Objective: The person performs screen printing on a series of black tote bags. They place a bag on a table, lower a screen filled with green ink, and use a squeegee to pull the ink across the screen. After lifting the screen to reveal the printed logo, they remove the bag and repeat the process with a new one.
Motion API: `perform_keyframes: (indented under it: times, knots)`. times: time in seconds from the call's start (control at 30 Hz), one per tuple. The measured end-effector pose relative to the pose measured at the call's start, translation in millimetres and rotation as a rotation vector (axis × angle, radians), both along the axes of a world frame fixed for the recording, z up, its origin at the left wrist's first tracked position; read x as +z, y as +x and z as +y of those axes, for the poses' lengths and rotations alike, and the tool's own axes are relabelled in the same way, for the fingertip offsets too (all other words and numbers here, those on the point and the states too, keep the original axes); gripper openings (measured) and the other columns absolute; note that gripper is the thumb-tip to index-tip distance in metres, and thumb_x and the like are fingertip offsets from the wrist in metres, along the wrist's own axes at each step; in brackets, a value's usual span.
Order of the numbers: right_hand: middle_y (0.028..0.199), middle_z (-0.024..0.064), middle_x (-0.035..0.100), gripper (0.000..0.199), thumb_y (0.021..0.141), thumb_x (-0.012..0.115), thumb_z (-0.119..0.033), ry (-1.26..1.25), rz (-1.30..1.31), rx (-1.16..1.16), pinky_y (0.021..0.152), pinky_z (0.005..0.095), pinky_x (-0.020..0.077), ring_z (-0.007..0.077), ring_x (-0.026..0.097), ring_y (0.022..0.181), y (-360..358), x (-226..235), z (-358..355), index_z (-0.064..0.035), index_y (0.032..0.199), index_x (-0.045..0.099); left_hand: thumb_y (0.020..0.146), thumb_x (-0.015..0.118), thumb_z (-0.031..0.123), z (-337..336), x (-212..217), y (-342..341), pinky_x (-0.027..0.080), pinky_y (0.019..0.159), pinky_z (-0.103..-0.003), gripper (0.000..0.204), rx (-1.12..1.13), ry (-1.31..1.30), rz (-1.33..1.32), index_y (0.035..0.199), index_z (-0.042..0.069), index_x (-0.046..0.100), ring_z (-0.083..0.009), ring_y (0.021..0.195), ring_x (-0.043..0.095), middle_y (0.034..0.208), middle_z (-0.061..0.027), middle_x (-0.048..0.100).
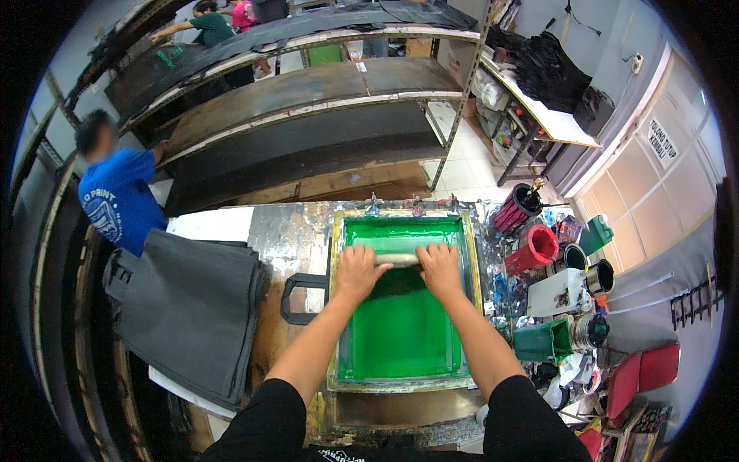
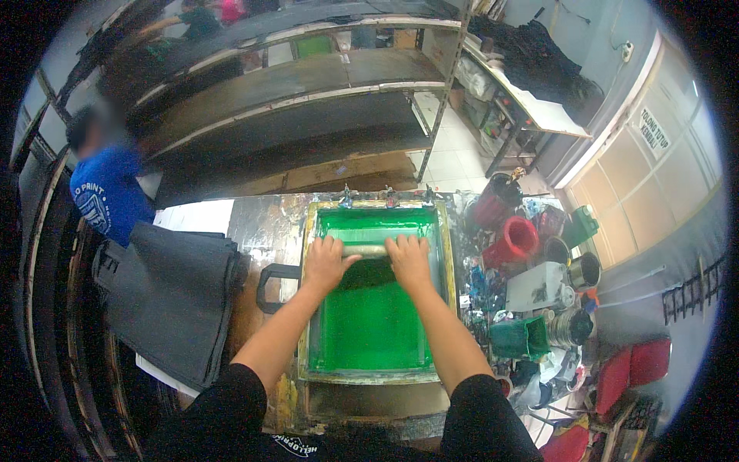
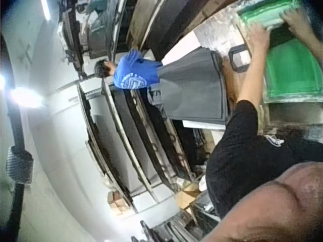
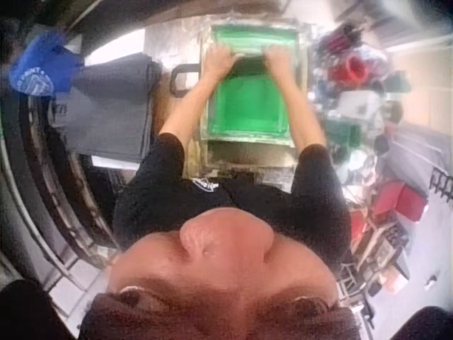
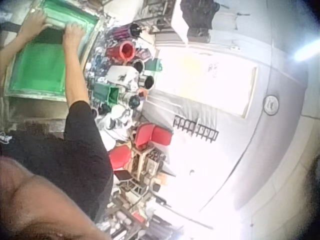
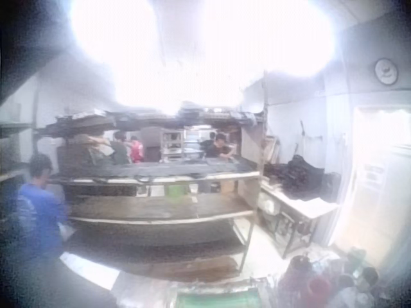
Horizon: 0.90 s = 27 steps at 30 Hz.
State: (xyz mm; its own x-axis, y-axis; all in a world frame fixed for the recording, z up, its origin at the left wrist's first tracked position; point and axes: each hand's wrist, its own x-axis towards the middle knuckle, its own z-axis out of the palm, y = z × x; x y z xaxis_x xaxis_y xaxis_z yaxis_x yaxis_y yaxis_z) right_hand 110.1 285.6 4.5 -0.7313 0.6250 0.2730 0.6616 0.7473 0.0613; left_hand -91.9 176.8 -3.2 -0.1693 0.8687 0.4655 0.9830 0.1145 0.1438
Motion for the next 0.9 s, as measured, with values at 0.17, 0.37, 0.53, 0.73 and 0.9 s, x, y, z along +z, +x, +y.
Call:
perform_keyframes:
  times: [0.17,0.37,0.53,0.73,0.9]
  knots:
    - [0.095,0.0039,0.058,0.033,0.079,0.074,-0.016,-0.028,0.009,0.013,0.084,0.0469,0.0418,0.0255,0.057,0.093,45,3,-78,-0.0183,0.11,0.063,0.083,0.073,0.057,-76,-2,41,0.046,0.075,-0.044,0.051,-0.004,-0.047,-0.013,0.085,0.007,0.061,-0.0308,0.084,0.055,0.087,-0.011,0.056]
    - [0.088,0.0033,0.057,0.023,0.084,0.066,-0.016,0.008,0.077,0.035,0.081,0.0463,0.0408,0.0255,0.057,0.089,103,-2,-171,-0.0188,0.106,0.065,0.081,0.075,0.055,-169,1,97,0.044,0.075,-0.044,0.049,-0.024,-0.098,-0.031,0.082,0.008,0.06,-0.0302,0.083,0.054,0.085,-0.0105,0.055]
    - [0.095,0.0044,0.058,0.038,0.075,0.075,-0.015,0.001,0.067,0.044,0.087,0.0471,0.0389,0.0262,0.057,0.094,132,-3,-219,-0.0177,0.111,0.064,0.08,0.077,0.053,-217,2,126,0.043,0.076,-0.044,0.049,-0.035,-0.048,-0.039,0.083,0.008,0.057,-0.0308,0.083,0.052,0.085,-0.0103,0.053]
    - [0.102,0.0068,0.058,0.051,0.075,0.079,-0.016,-0.169,0.086,0.046,0.093,0.0485,0.0368,0.0273,0.055,0.102,129,26,-221,-0.0188,0.123,0.062,0.077,0.082,0.055,-226,9,114,0.038,0.1,-0.052,0.079,-0.092,0.027,-0.125,0.129,0.001,0.056,-0.036,0.113,0.051,0.121,-0.0185,0.054]
    - [0.112,0.0076,0.058,0.053,0.081,0.076,-0.014,-0.18,0.169,0.103,0.102,0.0552,0.032,0.0282,0.054,0.113,140,14,-228,-0.0215,0.131,0.061,0.061,0.09,0.063,-298,-16,87,0.032,0.108,-0.057,0.114,0.224,-0.235,-0.189,0.147,0.003,0.043,-0.0395,0.123,0.046,0.138,-0.0212,0.045]
